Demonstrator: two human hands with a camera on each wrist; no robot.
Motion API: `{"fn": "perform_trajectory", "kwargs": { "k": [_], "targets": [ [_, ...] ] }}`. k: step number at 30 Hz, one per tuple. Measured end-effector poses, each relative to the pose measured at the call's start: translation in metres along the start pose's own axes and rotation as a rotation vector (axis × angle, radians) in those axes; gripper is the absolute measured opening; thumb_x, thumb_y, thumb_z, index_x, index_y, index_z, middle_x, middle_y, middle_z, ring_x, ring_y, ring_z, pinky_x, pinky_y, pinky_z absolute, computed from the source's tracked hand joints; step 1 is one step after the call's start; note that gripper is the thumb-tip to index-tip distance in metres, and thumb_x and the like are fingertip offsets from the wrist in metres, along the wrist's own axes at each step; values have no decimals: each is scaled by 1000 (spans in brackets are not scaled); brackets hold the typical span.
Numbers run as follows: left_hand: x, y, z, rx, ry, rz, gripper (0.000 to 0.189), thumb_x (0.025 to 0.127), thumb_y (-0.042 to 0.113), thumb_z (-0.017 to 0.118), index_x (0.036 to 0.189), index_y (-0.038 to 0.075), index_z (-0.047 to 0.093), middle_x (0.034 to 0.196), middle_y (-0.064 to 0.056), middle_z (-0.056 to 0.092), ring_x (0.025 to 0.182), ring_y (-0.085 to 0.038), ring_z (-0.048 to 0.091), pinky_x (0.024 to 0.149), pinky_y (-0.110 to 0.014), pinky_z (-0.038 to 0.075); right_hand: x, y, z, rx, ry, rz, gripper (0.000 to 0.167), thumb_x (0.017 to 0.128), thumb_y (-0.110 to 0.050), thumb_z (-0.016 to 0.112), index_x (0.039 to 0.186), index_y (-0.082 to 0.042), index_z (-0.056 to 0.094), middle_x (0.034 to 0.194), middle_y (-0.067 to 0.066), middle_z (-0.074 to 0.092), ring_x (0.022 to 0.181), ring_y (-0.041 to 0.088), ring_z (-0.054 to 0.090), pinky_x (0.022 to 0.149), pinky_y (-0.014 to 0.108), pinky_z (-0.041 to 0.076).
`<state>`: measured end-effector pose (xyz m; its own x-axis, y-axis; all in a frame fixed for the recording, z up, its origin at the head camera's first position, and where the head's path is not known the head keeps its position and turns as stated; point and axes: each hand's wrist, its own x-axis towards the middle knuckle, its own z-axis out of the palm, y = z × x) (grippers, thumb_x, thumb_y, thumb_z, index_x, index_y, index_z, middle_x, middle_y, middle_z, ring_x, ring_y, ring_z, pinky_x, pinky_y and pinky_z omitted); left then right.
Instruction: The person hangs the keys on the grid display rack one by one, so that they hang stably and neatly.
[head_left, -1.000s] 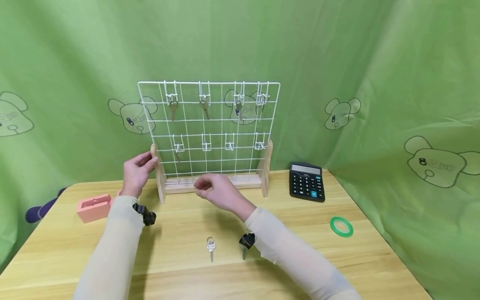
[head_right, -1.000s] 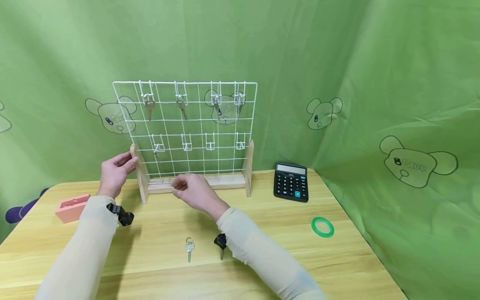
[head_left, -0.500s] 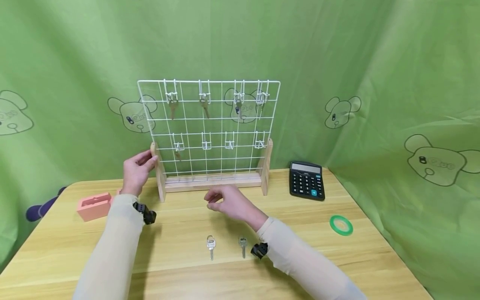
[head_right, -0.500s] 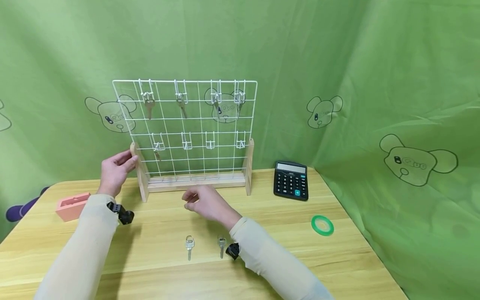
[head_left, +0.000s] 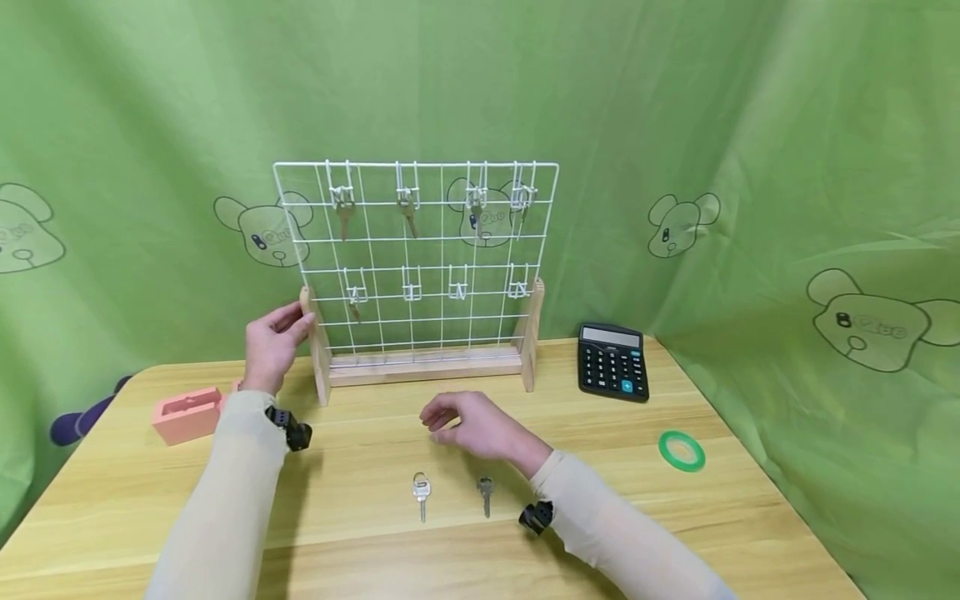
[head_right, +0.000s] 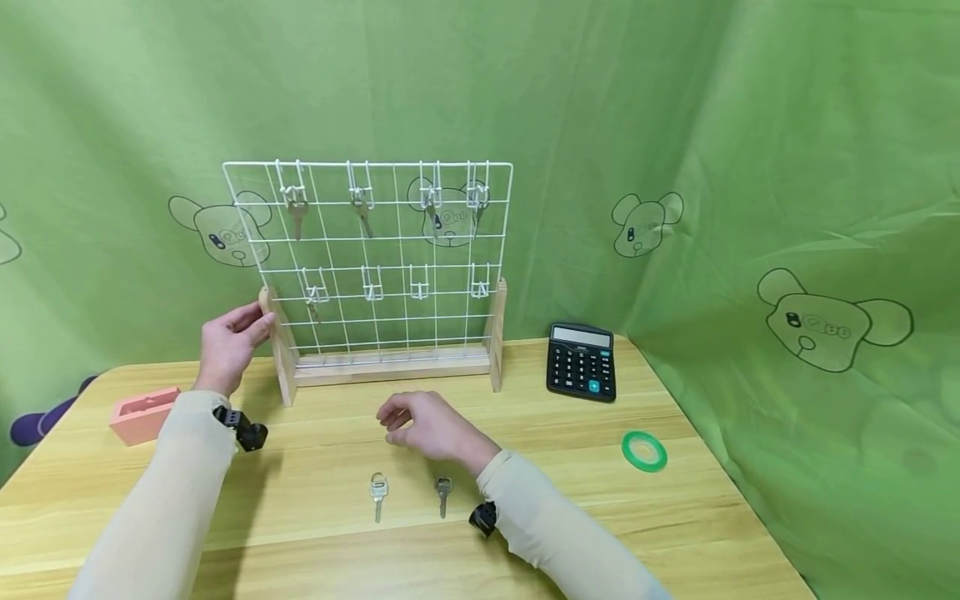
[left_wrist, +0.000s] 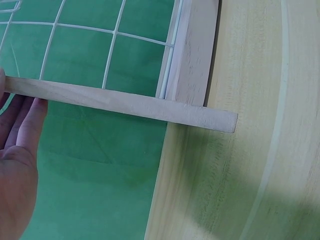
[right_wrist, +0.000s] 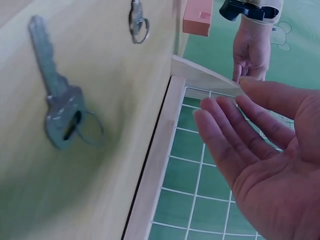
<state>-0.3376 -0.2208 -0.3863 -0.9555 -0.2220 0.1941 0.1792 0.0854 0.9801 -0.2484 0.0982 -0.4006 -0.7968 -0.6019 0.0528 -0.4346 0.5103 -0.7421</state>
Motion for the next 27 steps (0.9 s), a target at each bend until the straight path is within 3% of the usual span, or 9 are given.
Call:
{"fn": "perform_trajectory", "kwargs": {
  "k": [5, 10, 21, 27],
  "targets": [
    [0, 0, 0, -2, 7, -1, 47, 94, 10, 67, 137, 0, 52, 137, -22, 53, 120, -30, 57, 93, -22, 52, -2, 7, 6, 41, -59, -10, 27, 89, 4, 68, 116, 1, 65, 111, 13, 66, 103, 24, 63, 91, 30, 54],
    [0, 0, 1, -8, 6, -6, 47, 94, 11, 68, 137, 0, 53, 136, -22, 54, 120, -29, 58, 93, -22, 52, -2, 13, 13, 38, -126, 0, 30, 88, 4, 69, 117, -2, 65, 115, 13, 65, 108, 25, 62, 90, 22, 53],
    [0, 0, 1, -26, 11, -21, 47, 93, 9, 68, 137, -1, 53, 137, -23, 53, 119, -28, 58, 92, -22, 52, 4, 20, 31, -174, -196, -69, 29, 85, -4, 76, 113, -4, 68, 107, 0, 65, 101, 12, 60, 91, 21, 50],
    [-1, 1, 1, -35, 11, -30, 48, 93, 9, 68, 137, 0, 52, 138, -23, 52, 121, -29, 56, 94, -23, 51, 7, 21, 39, -213, -223, -45, 31, 82, -7, 79, 111, -8, 69, 103, -6, 62, 95, 6, 57, 87, 17, 50]
  ]
}}
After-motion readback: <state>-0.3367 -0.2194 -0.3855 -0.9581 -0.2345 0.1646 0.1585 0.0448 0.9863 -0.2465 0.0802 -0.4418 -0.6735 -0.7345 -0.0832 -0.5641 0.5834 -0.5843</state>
